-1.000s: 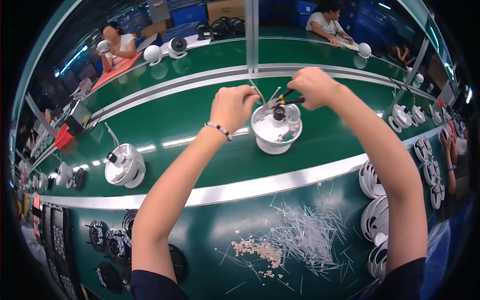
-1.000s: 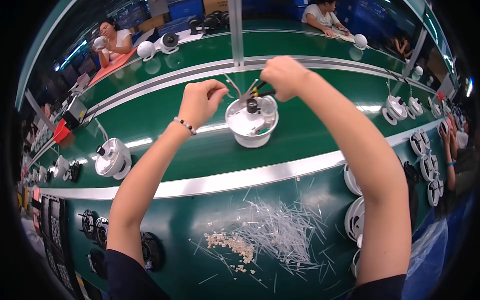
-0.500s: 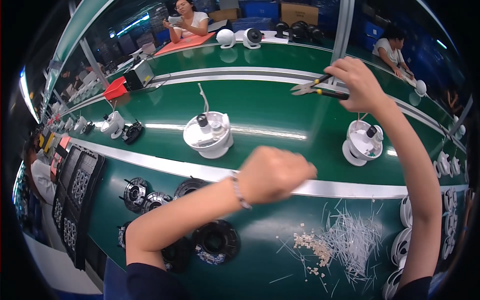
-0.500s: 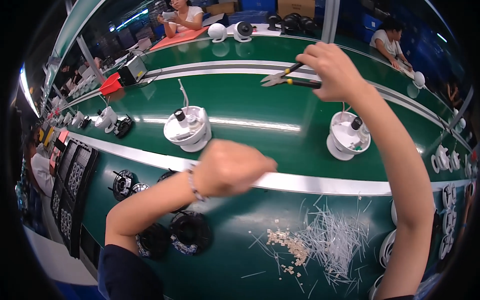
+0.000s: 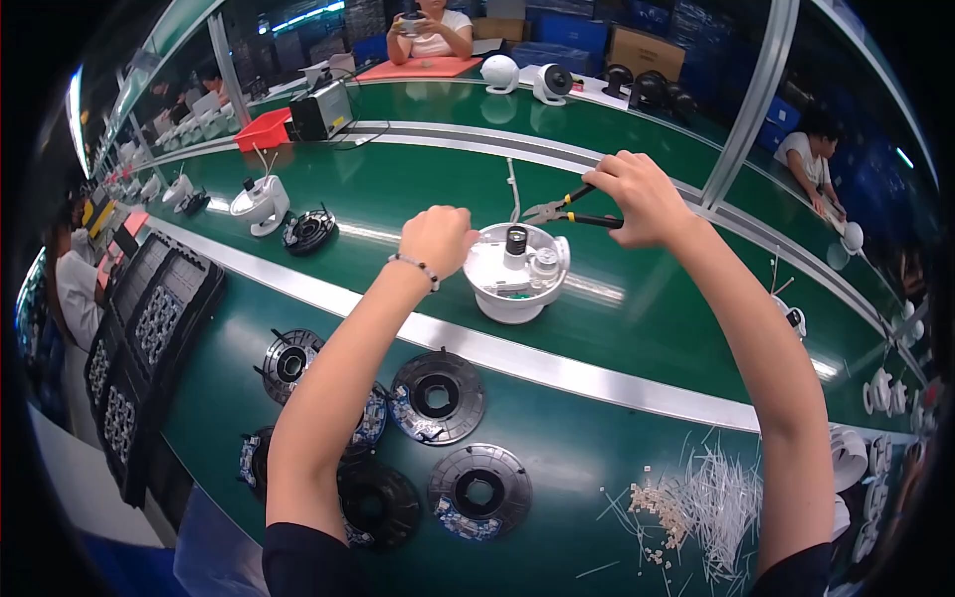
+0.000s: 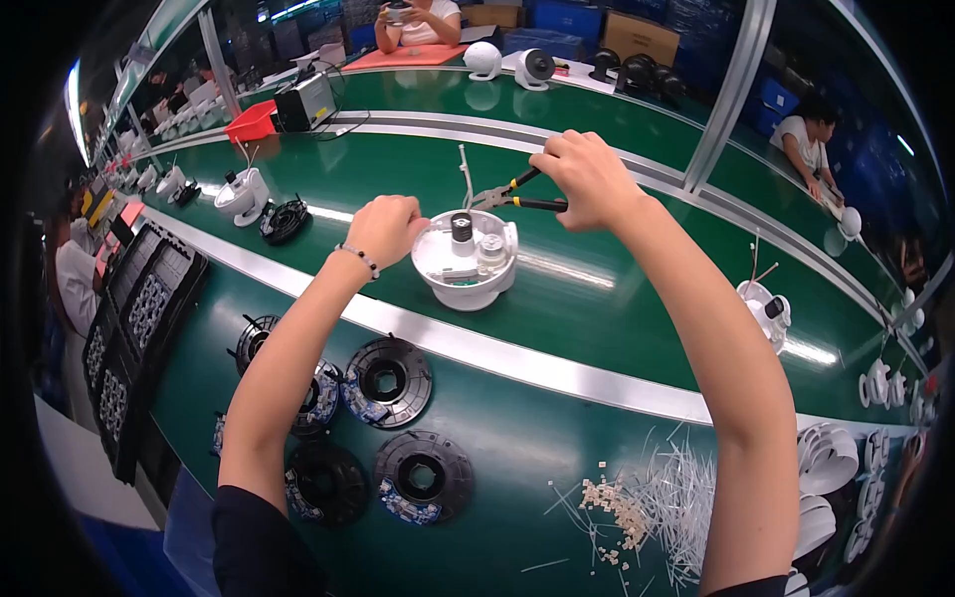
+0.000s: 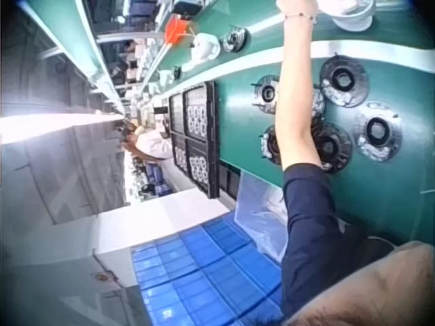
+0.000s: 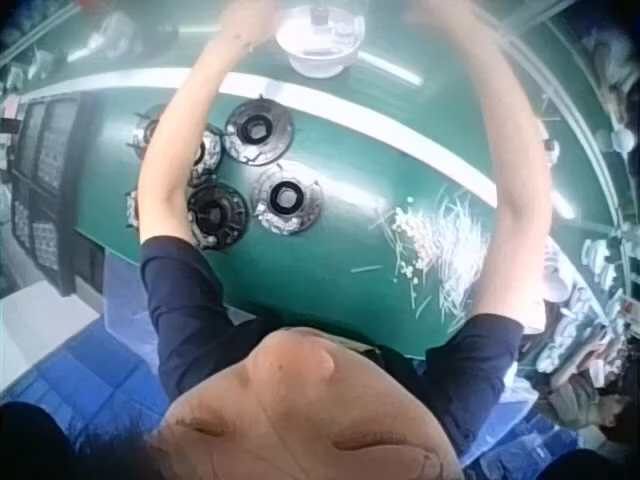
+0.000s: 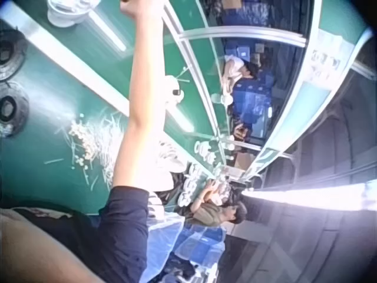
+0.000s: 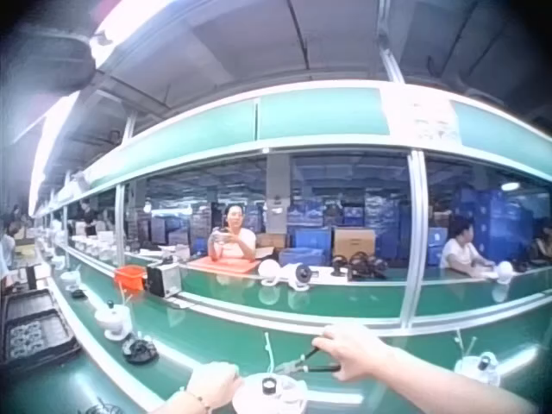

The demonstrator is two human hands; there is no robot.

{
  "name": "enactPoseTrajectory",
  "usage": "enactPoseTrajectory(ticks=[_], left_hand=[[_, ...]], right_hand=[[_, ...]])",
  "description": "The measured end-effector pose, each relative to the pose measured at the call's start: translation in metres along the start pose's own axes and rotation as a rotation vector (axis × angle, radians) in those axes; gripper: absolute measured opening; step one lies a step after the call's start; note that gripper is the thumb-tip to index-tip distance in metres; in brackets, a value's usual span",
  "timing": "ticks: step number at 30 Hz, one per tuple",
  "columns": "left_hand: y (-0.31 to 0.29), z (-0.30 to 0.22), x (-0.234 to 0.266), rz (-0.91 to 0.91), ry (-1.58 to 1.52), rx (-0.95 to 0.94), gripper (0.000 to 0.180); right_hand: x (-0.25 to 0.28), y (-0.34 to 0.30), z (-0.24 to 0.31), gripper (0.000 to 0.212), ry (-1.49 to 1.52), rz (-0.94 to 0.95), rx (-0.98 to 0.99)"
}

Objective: Assembling components of dome-style security cameras on a production line, including wiring and housing.

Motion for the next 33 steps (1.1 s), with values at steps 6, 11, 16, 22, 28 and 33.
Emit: enactPoseTrajectory(ticks=[6, 11, 16, 22, 28, 33], left_hand=[[0.017, -0.017, 0.001, -0.126, -0.020, -0.145, 0.013], [0.025, -0.039, 0.002, -0.199, -0.032, -0.243, 0.013], [0.028, -0.047, 0.000, -0.177, -0.011, -0.263, 0.012], [0.028, -0.053, 0.001, -0.183, -0.002, -0.282, 0.011], [0.024, -0.070, 0.002, -0.167, 0.022, -0.301, 0.012], [0.011, -0.083, 0.021, -0.317, -0.120, -0.315, 0.012]], right_hand=[[-0.012, 0.009, 0.004, 0.052, 0.024, 0.096, 0.007], [-0.016, 0.008, 0.008, 0.052, 0.043, 0.154, 0.013], [-0.014, 0.003, 0.005, 0.050, 0.033, 0.192, 0.003], [-0.011, -0.009, 0.002, 0.049, 0.053, 0.191, -0.035], [-0.012, -0.022, 0.007, 0.031, 0.062, 0.342, -0.159], [0.002, -0.057, -0.005, 0.034, 0.030, 0.283, -0.260]])
Point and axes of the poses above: each hand's wrist, its own y-axis towards the middle knuckle, its own x-axis out of the back of the hand, z = x × y, the point moved 3 cm from there along y, towards the middle knuckle, and after that the axes turned 15 degrees about z, right-handed, at the moved point
